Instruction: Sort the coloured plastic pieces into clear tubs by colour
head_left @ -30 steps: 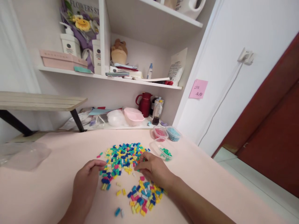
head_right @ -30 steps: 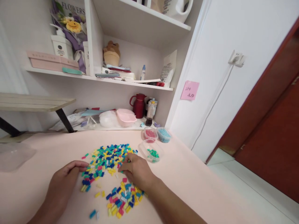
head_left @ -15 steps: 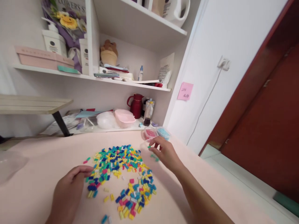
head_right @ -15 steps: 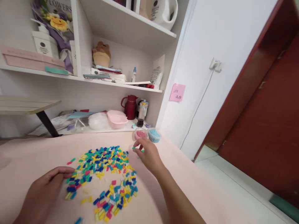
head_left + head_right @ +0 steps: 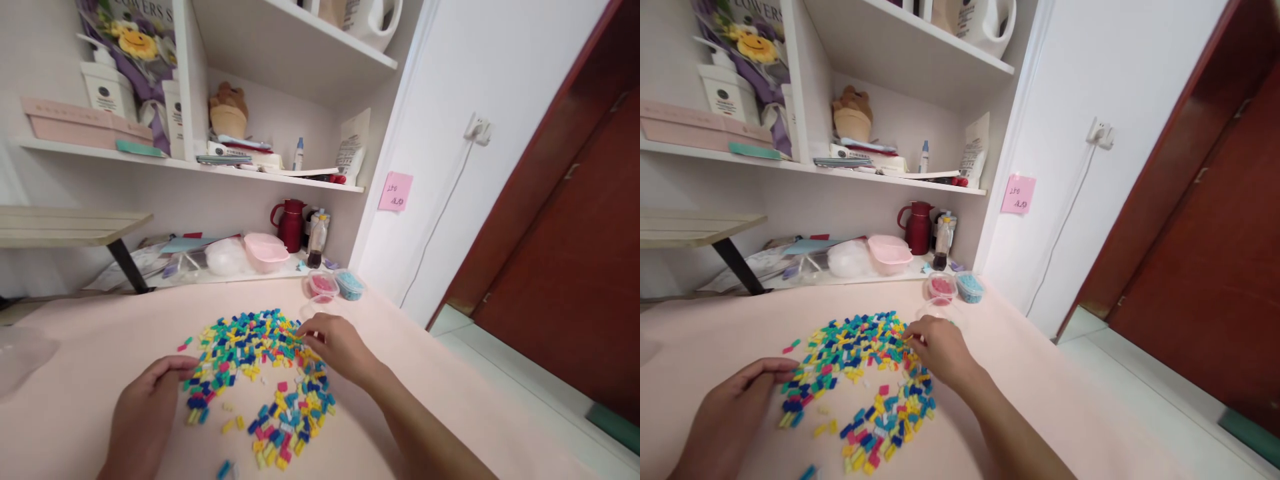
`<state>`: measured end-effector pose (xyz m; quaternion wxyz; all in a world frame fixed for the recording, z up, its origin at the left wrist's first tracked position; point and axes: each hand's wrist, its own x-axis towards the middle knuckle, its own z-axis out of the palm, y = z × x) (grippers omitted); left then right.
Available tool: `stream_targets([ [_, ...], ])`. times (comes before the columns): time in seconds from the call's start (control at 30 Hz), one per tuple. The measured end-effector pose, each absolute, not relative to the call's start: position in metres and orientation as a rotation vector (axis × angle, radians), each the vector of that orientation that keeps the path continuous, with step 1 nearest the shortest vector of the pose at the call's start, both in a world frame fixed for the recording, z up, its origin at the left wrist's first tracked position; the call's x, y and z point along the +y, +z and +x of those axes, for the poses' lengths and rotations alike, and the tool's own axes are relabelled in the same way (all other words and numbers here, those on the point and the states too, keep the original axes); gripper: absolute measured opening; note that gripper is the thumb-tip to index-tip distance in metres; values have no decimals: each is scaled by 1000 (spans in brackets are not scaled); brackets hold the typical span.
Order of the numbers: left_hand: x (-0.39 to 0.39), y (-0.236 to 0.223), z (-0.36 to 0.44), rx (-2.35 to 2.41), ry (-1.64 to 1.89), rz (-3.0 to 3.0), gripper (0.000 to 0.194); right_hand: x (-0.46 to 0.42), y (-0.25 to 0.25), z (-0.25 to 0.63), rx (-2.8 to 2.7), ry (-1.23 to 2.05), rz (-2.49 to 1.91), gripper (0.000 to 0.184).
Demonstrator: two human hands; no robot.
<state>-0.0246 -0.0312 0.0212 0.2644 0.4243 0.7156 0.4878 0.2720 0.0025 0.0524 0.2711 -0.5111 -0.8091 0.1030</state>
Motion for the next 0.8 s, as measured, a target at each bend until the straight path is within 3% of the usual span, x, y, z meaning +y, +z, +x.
stream_targets([
  [0.23,-31,20,-26,1914,1316,1171,26,6,29,256,-2407,228,-1494,31],
  [0.57,-29,15,-23,1883,1367,1078,25,-1,41,244,-2467,246,-1606,37],
  [0.8,-26,17,-27,1888,1295,1079,23,0,39,243,-2424,293,-1608,24],
])
